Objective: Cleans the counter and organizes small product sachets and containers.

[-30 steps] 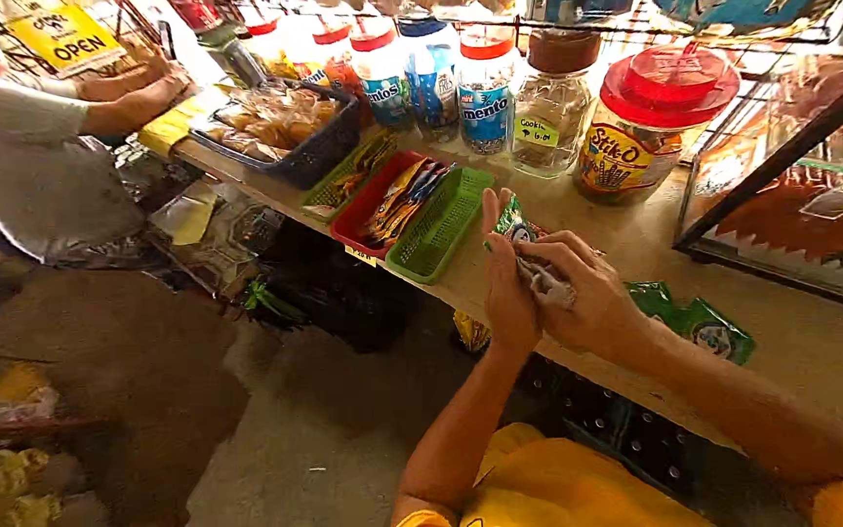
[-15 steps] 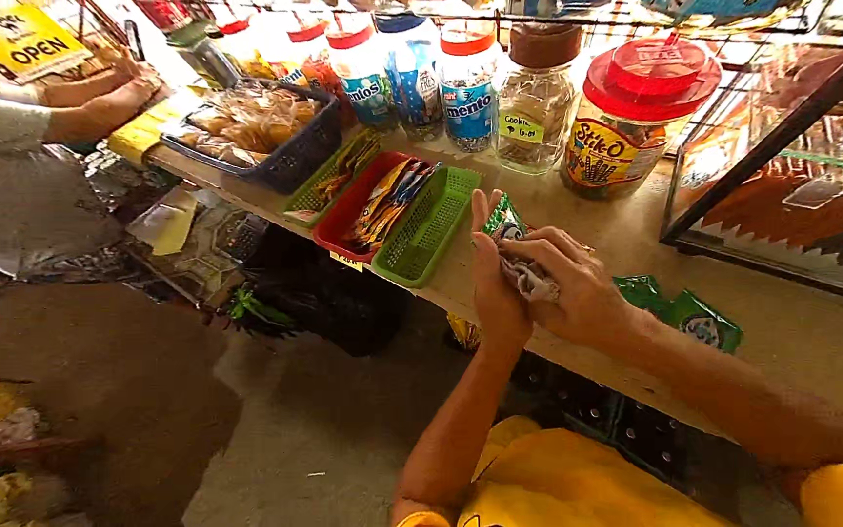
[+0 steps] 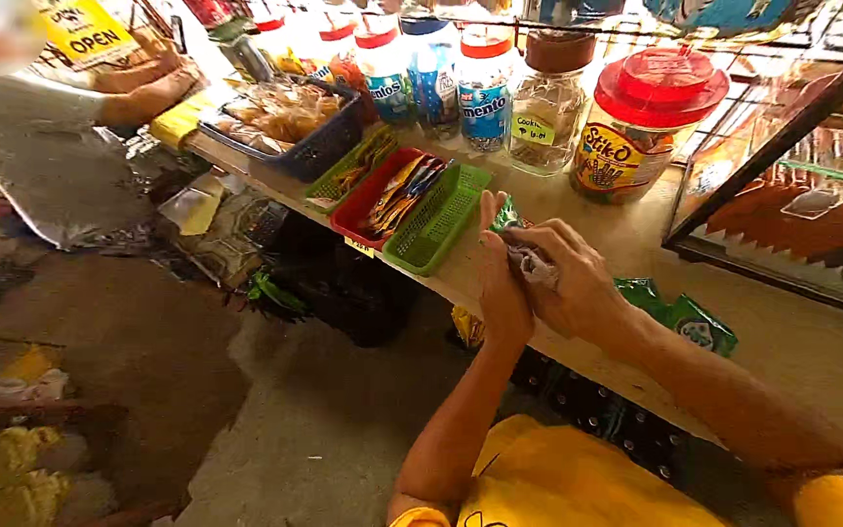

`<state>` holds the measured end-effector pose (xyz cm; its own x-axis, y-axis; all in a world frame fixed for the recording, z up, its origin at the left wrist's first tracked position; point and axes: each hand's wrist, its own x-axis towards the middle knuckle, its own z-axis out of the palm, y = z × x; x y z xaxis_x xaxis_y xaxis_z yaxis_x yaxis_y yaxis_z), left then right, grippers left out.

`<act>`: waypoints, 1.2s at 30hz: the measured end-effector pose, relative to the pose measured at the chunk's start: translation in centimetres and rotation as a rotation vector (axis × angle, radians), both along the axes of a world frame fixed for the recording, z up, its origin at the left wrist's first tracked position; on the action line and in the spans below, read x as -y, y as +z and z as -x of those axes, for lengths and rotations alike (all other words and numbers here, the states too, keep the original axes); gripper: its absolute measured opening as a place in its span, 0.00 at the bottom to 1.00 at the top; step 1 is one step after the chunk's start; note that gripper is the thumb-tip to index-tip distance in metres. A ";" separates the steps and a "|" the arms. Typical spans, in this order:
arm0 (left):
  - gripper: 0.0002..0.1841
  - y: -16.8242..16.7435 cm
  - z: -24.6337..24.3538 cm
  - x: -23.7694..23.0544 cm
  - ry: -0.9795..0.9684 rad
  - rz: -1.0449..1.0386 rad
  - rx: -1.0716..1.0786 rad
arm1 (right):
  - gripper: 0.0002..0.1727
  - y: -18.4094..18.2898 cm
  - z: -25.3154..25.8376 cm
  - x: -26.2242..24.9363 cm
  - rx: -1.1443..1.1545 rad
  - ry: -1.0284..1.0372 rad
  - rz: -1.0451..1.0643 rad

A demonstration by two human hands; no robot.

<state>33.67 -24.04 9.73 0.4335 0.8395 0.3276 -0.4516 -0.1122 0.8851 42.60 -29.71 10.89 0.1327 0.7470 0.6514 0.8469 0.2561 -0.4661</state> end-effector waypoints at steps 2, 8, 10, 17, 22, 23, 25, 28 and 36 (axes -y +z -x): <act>0.36 -0.4 -0.2 1.9 -0.013 0.027 -0.006 | 0.23 0.5 -1.1 0.0 -0.041 -0.037 -0.004; 0.35 -0.8 0.1 2.2 -0.001 0.028 -0.025 | 0.23 0.7 -0.1 0.2 -0.082 -0.080 0.066; 0.39 -0.6 0.7 0.7 0.022 0.013 -0.015 | 0.22 0.3 1.2 0.5 -0.091 0.000 0.095; 0.32 -0.9 1.1 3.9 0.040 0.118 -0.090 | 0.22 1.2 -1.5 0.2 -0.115 0.008 0.094; 0.31 -2.2 1.2 3.6 -0.046 0.126 -0.141 | 0.23 3.5 -5.7 -0.4 -0.052 -0.098 0.267; 0.31 -2.5 1.4 3.6 -0.038 0.127 -0.148 | 0.23 3.4 -6.7 -0.7 -0.019 -0.131 0.295; 0.31 -3.0 1.6 3.7 -0.012 0.158 -0.174 | 0.22 2.6 -8.9 -1.3 0.038 -0.195 0.370; 0.31 -3.5 1.3 3.9 0.041 0.242 -0.215 | 0.22 1.2 -11.8 -2.1 0.043 -0.242 0.496; 0.18 -3.8 0.6 2.9 0.070 0.429 -0.117 | 0.25 -3.0 -14.6 -3.3 0.060 -0.285 0.749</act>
